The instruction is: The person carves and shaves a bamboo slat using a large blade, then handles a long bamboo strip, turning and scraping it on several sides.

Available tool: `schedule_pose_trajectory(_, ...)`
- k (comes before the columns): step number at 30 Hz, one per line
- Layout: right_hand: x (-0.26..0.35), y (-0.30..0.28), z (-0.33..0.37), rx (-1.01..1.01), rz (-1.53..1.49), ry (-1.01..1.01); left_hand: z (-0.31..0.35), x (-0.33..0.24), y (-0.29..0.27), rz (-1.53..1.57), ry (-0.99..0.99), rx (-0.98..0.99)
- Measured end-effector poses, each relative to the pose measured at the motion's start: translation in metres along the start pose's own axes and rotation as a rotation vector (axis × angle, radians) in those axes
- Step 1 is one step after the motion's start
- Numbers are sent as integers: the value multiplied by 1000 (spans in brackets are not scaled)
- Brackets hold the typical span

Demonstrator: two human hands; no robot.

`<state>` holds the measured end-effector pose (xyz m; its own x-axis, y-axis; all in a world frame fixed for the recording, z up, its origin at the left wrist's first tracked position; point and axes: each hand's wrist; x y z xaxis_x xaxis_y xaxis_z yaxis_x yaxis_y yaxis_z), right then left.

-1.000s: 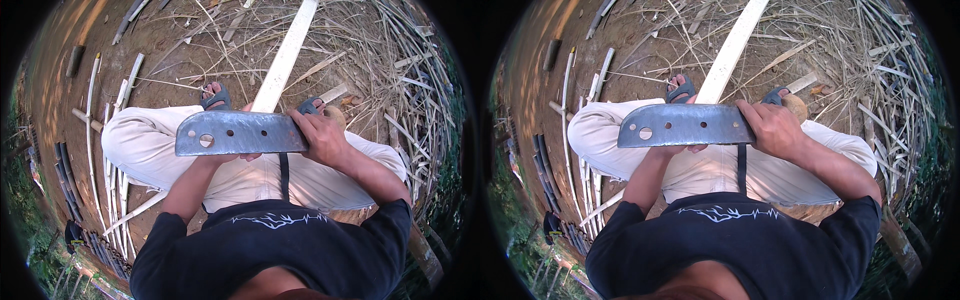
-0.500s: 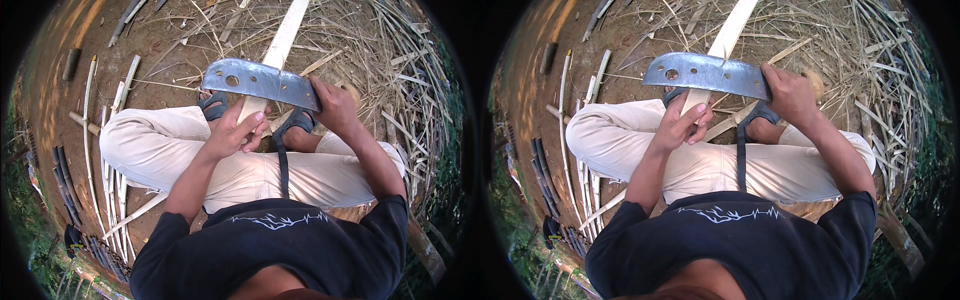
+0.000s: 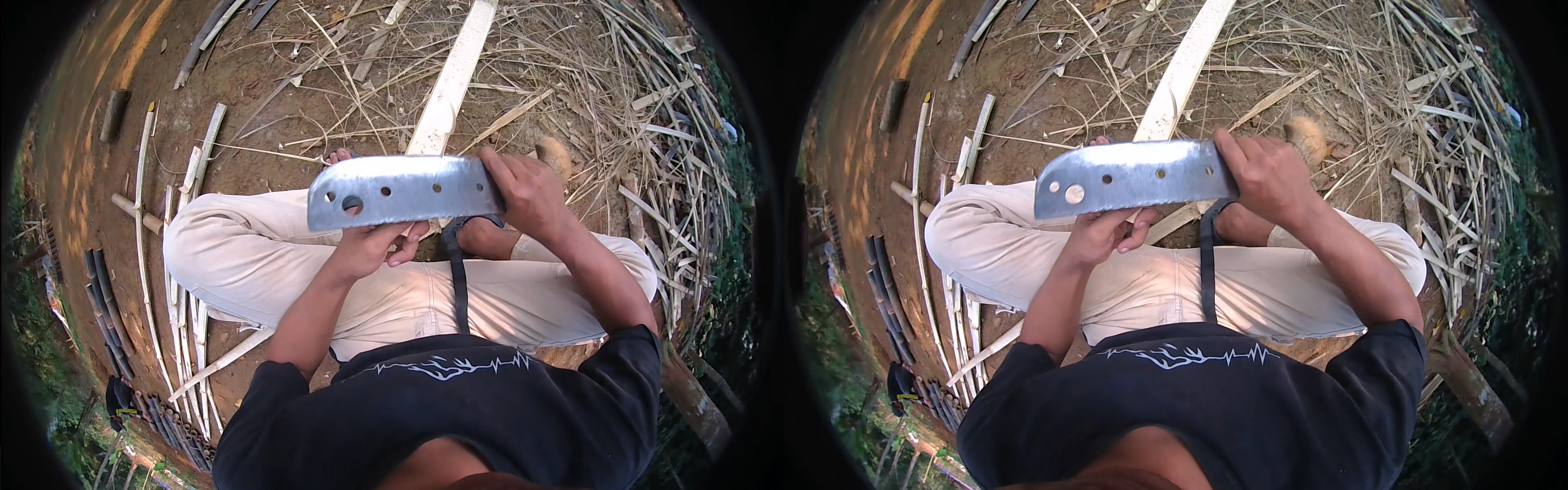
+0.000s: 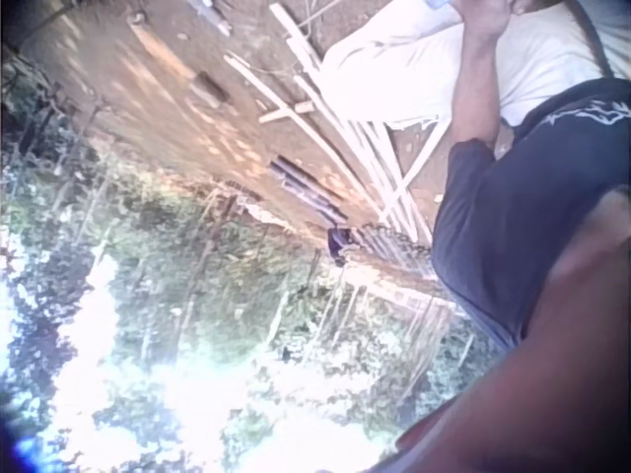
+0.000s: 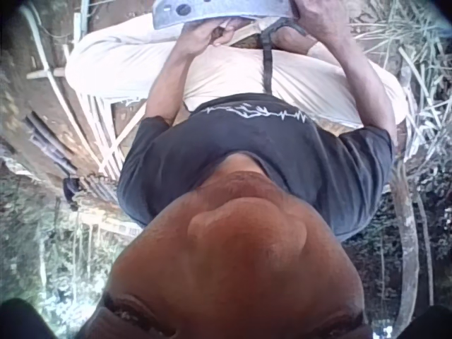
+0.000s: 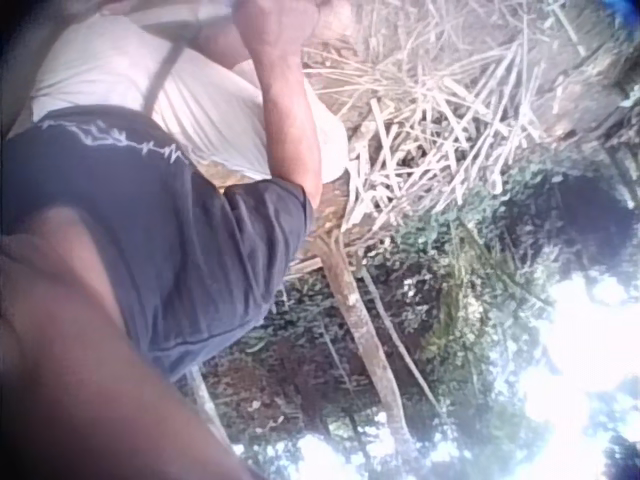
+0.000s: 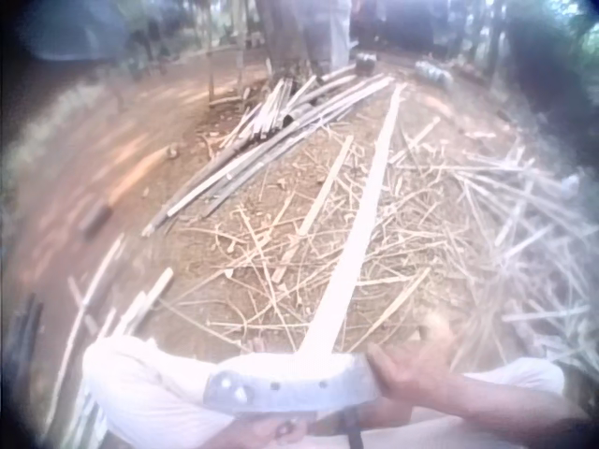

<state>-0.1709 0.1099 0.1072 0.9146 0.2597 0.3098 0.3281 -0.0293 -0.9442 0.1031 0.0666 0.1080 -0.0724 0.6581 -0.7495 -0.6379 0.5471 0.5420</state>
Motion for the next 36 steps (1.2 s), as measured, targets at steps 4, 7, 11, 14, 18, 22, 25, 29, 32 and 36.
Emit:
schedule_pose_trajectory(4, -47, -5, -9, -17, 81, 150, -7, -6, 1, -3, -2, 7)
schedule_pose_trajectory(7, -24, -1, -4, 38, 21, 149, 3, -3, -7, 76, -18, 8)
schedule_pose_trajectory(11, -31, 0, -9, -35, 51, 26, 5, -11, -3, 21, -31, 34)
schedule_pose_trajectory(14, -81, -2, -14, -19, 148, 274, 4, -4, 3, 23, -37, 71)
schedule_pose_trajectory(18, -48, -12, -22, -17, 100, 244, 10, -1, 0, 81, -29, 60)
schedule_pose_trajectory(22, -67, -3, -20, -38, 105, 117, 14, -7, -2, 54, -26, 67)
schedule_pose_trajectory(25, -126, -11, -28, -85, 168, 445, 16, -4, 0, 47, -35, 94)
schedule_pose_trajectory(29, -105, -13, -31, -61, 144, 359, 12, 1, 1, 89, -19, 87)
schedule_pose_trajectory(32, -43, -1, -25, 6, -7, 229, 0, -1, -2, 61, -32, -12)
schedule_pose_trajectory(36, 23, 2, -6, 190, -78, 57, -8, 13, -14, -19, -92, -125)
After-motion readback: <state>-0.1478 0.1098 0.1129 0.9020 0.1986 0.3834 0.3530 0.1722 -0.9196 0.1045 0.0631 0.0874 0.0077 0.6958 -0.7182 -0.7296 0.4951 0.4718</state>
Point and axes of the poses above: each hand's wrist, its own z-axis away from the middle knuckle, its own y-axis out of the palm, x = y × z, and after that the axes turned 4 degrees about -z, right-handed
